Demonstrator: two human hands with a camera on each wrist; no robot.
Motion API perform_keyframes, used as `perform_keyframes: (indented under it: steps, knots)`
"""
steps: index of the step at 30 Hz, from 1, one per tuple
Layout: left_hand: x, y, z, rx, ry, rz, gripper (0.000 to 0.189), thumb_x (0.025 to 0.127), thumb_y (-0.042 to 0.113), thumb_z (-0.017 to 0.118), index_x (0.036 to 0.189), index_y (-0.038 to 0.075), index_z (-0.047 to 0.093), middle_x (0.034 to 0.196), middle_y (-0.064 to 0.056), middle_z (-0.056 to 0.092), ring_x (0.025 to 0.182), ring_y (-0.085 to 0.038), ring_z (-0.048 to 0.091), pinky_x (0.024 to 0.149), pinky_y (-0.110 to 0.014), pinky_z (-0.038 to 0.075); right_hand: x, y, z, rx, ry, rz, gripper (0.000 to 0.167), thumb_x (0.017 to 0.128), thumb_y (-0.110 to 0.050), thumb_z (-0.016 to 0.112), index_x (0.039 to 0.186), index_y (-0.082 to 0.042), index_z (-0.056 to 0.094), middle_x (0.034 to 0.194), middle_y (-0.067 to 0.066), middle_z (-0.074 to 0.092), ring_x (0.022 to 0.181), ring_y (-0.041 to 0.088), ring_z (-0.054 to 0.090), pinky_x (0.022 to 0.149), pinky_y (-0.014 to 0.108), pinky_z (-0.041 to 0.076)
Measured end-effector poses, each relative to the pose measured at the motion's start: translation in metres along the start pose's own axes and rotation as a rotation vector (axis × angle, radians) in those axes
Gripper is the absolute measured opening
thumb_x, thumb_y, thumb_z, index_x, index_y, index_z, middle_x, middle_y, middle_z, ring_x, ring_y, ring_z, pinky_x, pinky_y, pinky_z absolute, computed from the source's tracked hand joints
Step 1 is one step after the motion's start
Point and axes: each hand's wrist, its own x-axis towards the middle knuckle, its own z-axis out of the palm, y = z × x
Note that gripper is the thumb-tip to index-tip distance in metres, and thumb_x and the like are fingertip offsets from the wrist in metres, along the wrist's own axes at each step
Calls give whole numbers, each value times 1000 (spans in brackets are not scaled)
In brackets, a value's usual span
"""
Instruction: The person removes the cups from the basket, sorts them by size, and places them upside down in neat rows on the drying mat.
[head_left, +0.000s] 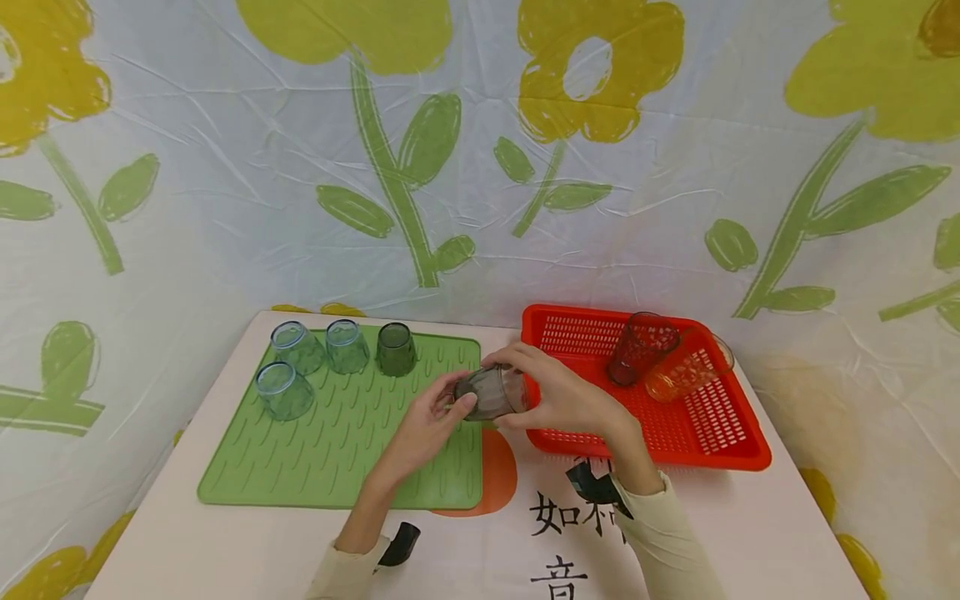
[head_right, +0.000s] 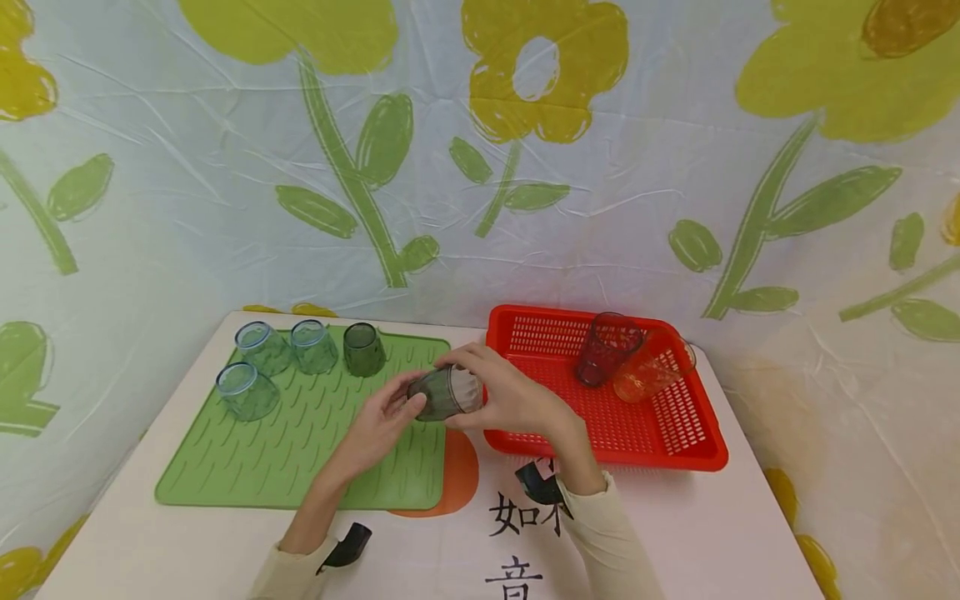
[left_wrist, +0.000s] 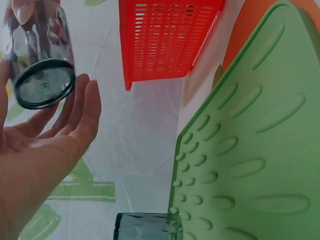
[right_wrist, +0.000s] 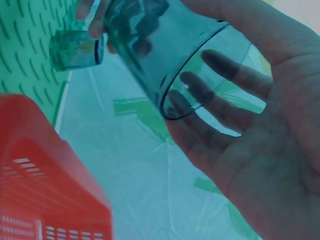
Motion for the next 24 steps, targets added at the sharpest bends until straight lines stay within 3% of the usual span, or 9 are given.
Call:
perform_keyframes:
  steps: [5,12,16,24]
  knots:
    - [-2,-2,-3,-91,2,-28,44,107,21,58,148,9,49,147,-15,49,130,-29,56,95,-29,53,0,4,9,64,42,-7,63,84,-22,87,139,-19,56,134,-7,55,119,14,52,96,43,54]
    - [-6,1,-5,-156,82,-12,43,105,17,62,145,8,52,143,-22,54,128,-29,58,96,-30,54,0,7,24,85,100,-30,66,86,-22,85,143,-18,52,136,-1,54,121,15,51,96,40,53]
    - [-7,4,-6,-169,118,14,43,103,13,64,145,7,52,143,-25,55,129,-30,58,97,-30,54,1,7,30,58,141,-44,66,86,-21,85,142,-15,51,137,5,55,122,16,51,102,43,49]
    - [-10,13,-11,-169,177,101,51,98,5,69,145,2,50,143,-16,54,132,-29,54,101,-31,52,4,5,45,16,211,-36,71,81,-14,87,141,-11,47,135,3,52,120,18,52,99,41,51]
